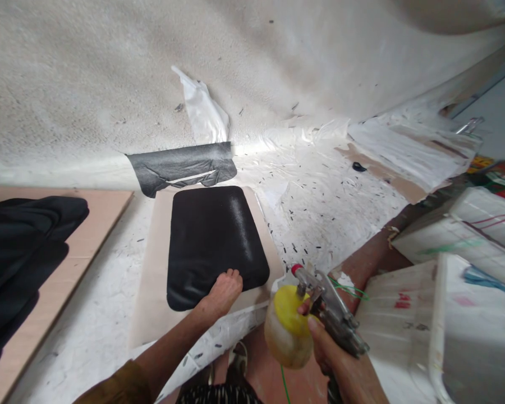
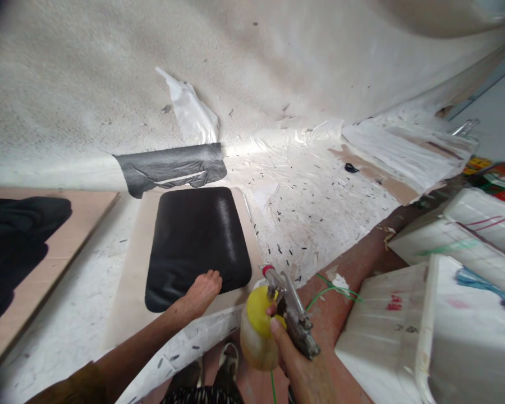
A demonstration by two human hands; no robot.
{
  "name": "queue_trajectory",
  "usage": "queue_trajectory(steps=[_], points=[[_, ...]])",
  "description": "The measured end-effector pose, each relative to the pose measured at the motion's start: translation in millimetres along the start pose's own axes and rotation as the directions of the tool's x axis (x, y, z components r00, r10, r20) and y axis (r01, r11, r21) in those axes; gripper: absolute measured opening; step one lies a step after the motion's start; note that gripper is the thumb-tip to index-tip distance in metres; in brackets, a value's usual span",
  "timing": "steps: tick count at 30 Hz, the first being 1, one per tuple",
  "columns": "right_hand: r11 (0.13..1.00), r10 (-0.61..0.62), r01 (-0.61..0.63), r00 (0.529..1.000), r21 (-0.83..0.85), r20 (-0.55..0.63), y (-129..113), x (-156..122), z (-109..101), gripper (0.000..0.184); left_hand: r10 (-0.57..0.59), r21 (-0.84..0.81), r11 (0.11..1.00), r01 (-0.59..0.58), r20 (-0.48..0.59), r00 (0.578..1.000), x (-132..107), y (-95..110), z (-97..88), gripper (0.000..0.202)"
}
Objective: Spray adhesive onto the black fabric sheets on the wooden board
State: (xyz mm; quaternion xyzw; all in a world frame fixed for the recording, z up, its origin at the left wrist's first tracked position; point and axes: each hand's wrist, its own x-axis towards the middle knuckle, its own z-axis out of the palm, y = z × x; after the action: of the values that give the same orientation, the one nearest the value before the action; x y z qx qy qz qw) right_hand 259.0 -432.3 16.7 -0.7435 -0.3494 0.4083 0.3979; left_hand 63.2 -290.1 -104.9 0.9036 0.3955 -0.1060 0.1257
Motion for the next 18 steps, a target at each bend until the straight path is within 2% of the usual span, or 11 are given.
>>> queue_trajectory(steps=[3,6,9,11,14,18], points=[[1.000,-0.010,0.010,0.999,0.001,0.050,-12,3,5,0.040,-0.106,-0.286,0.952,0.109,0.027,0.994,6,-12,-7.6,0.028],[1.000,-0.002,0.002,0.999,0.001,0.049,-15,8,8,0.039,-0.192,-0.543,0.811,0.219,0.107,0.976,15,-35,-17.1,0.018],[0.999,-0.016,0.015,0.999,0.028,0.040,-18,11,15,0.039,-0.139,-0.666,0.710,0.231,0.189,0.972,24,-60,-21.5,0.011],[0.994,-0.085,0.082,0.995,0.073,0.047,-25,12,23,0.034,-0.084,-0.746,0.623,0.235,0.235,0.968,29,-72,-20.5,0.010],[0.982,-0.171,0.163,0.982,0.099,0.081,-37,14,39,0.032,-0.013,-0.826,0.509,0.244,0.276,0.961,36,-80,-15.3,0.008],[0.984,-0.173,0.166,0.980,0.071,0.103,-42,19,61,0.033,0.044,-0.864,0.435,0.252,0.300,0.953,42,-82,-12.6,0.005]])
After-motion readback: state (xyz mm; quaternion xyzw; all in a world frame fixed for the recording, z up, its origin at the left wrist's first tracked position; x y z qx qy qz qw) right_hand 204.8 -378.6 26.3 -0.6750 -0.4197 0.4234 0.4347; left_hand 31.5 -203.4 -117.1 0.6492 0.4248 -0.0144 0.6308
